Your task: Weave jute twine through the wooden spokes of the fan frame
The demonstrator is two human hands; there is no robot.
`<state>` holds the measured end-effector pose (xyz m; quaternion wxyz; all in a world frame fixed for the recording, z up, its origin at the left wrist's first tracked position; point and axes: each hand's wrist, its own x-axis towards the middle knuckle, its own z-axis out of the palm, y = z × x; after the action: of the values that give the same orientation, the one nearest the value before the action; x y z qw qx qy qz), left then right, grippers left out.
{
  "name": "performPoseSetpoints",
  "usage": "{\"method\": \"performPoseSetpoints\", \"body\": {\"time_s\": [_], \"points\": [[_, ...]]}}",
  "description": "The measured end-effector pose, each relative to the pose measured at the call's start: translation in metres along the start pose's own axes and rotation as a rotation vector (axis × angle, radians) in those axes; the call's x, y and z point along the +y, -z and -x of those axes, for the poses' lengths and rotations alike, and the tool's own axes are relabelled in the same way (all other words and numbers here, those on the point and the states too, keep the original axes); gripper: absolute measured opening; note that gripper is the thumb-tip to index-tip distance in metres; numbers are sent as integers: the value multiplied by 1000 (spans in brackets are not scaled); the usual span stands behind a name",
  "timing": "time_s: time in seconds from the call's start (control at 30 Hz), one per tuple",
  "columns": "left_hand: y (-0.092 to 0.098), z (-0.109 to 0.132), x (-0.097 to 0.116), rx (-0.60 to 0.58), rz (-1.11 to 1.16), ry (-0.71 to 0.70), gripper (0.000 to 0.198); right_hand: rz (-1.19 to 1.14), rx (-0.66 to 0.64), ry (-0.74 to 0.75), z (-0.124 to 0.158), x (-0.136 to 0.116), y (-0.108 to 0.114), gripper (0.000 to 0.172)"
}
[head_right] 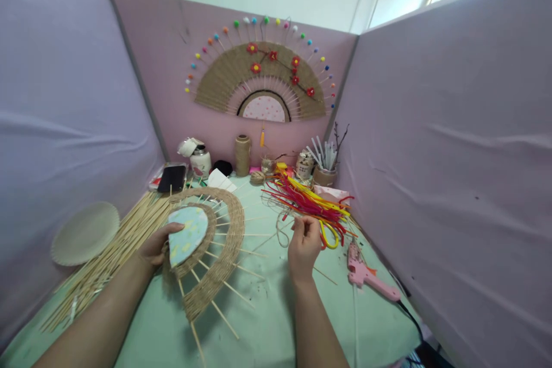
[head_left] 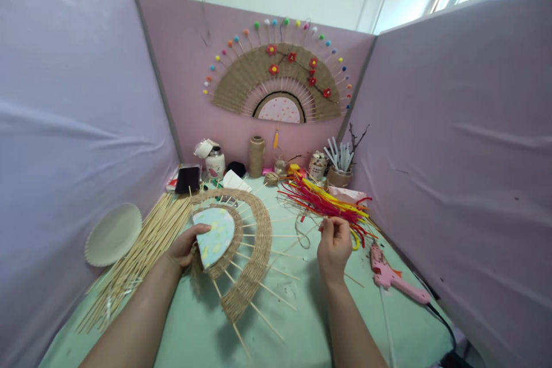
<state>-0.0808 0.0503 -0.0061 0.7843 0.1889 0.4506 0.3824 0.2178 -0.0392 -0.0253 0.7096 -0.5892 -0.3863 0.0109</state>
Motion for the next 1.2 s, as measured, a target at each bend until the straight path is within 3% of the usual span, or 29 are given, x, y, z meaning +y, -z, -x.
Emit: {"method": "performPoseSetpoints", "body": {"time_s": [0.27, 0.5, 0.6, 0.93, 1.2], "points": [[5, -4, -3, -60, 3, 61, 48, 38, -132, -76, -1, 2, -4, 31], [12, -24, -29, -435, -38, 260, 36, -34, -262, -188, 7, 2, -16, 33], [11, -28, -38, -522, -46, 303, 29, -41, -278, -216, 11, 4, -20, 30], [29, -28, -14, -373, -107, 241, 33, -229, -393, -360, 8, 2, -13, 27], [24, -21, -8, -244, -71, 199, 42, -398, -292, -440, 3, 2, -12, 28]]}}
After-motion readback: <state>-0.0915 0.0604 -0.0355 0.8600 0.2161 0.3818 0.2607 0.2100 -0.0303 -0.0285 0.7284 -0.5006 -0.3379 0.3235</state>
